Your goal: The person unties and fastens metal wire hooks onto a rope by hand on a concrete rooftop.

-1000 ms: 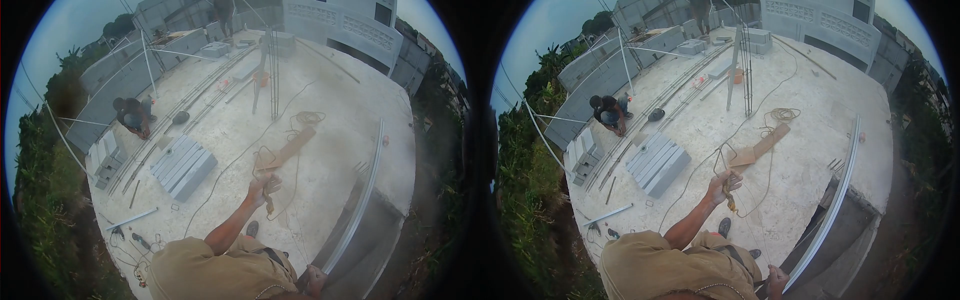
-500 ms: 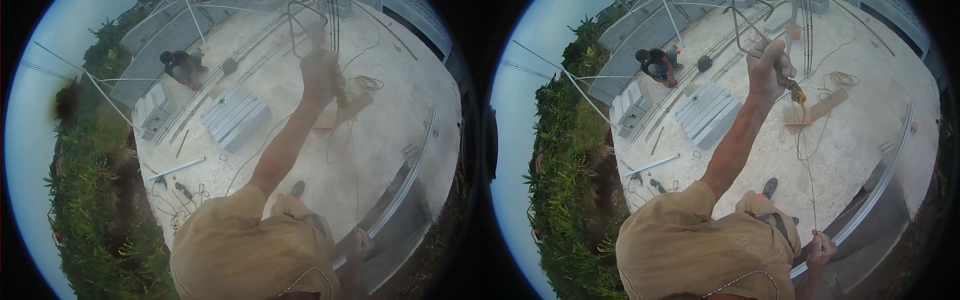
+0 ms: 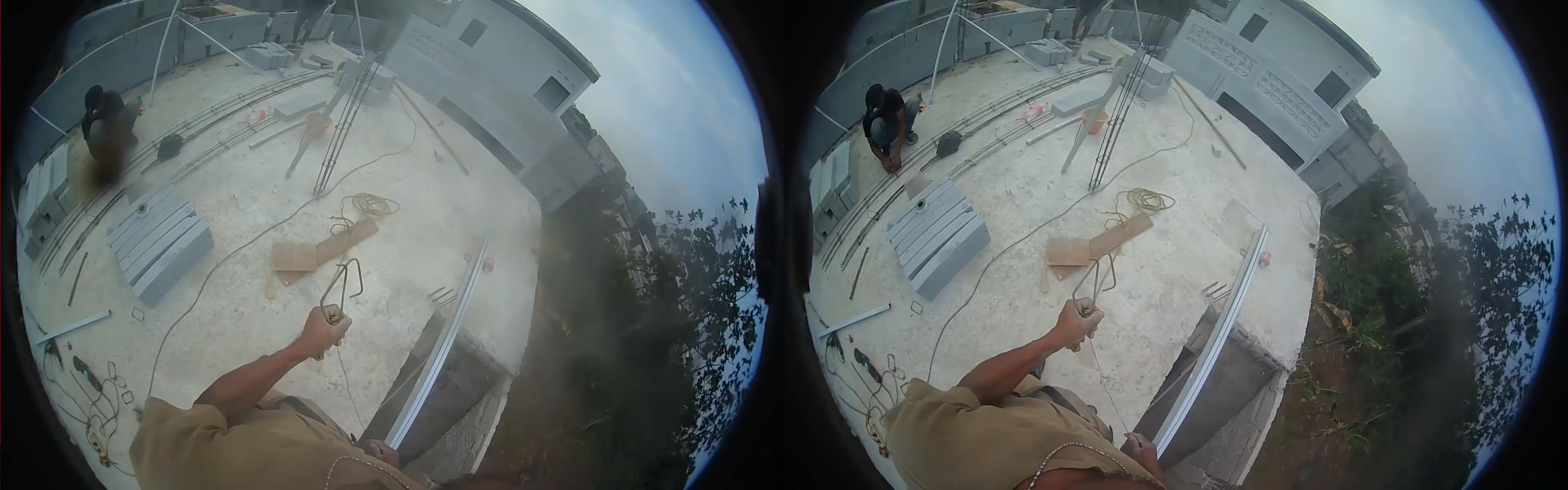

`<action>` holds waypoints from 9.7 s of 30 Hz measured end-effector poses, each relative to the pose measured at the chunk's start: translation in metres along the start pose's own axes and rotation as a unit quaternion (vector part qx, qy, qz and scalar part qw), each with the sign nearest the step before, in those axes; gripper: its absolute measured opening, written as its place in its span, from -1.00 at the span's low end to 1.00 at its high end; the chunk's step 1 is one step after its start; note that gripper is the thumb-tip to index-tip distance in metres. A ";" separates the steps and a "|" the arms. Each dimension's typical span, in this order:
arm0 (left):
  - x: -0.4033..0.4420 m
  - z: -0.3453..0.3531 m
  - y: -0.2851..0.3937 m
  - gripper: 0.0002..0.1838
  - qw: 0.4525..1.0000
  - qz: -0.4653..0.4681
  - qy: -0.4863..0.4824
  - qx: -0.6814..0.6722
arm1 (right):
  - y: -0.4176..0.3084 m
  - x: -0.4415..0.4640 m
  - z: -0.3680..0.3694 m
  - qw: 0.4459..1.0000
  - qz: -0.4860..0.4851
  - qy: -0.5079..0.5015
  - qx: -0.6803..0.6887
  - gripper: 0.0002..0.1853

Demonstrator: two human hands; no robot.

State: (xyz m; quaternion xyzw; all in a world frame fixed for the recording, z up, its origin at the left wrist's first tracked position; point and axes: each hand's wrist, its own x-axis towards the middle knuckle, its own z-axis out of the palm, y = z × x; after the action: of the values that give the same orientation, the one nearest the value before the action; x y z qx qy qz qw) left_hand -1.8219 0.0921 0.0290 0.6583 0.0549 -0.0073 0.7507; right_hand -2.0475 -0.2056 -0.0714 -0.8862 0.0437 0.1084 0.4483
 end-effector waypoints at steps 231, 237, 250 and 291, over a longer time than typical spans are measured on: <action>-0.122 -0.023 0.015 -0.62 0.889 -0.088 -0.356 0.274 | -0.186 0.080 -0.013 0.971 -0.239 -0.018 0.024 -0.94; -0.123 -0.014 0.009 -0.71 0.925 -0.090 -0.290 0.229 | -0.201 0.048 -0.003 0.953 -0.276 -0.066 -0.105 -0.91; -0.122 -0.003 -0.025 -0.73 0.924 -0.049 -0.292 0.241 | -0.206 0.050 0.013 0.910 -0.374 -0.064 -0.169 -0.81; -0.100 -0.016 -0.041 -0.83 0.983 -0.130 -0.108 0.065 | -0.173 0.076 0.075 0.869 0.171 -0.122 0.448 -0.72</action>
State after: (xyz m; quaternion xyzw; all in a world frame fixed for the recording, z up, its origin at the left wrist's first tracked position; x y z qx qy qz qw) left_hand -1.9260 0.0964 -0.0043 0.6884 0.0584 -0.1797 0.7003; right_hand -1.9549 -0.0405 0.0038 -0.5486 0.1834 0.2591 0.7735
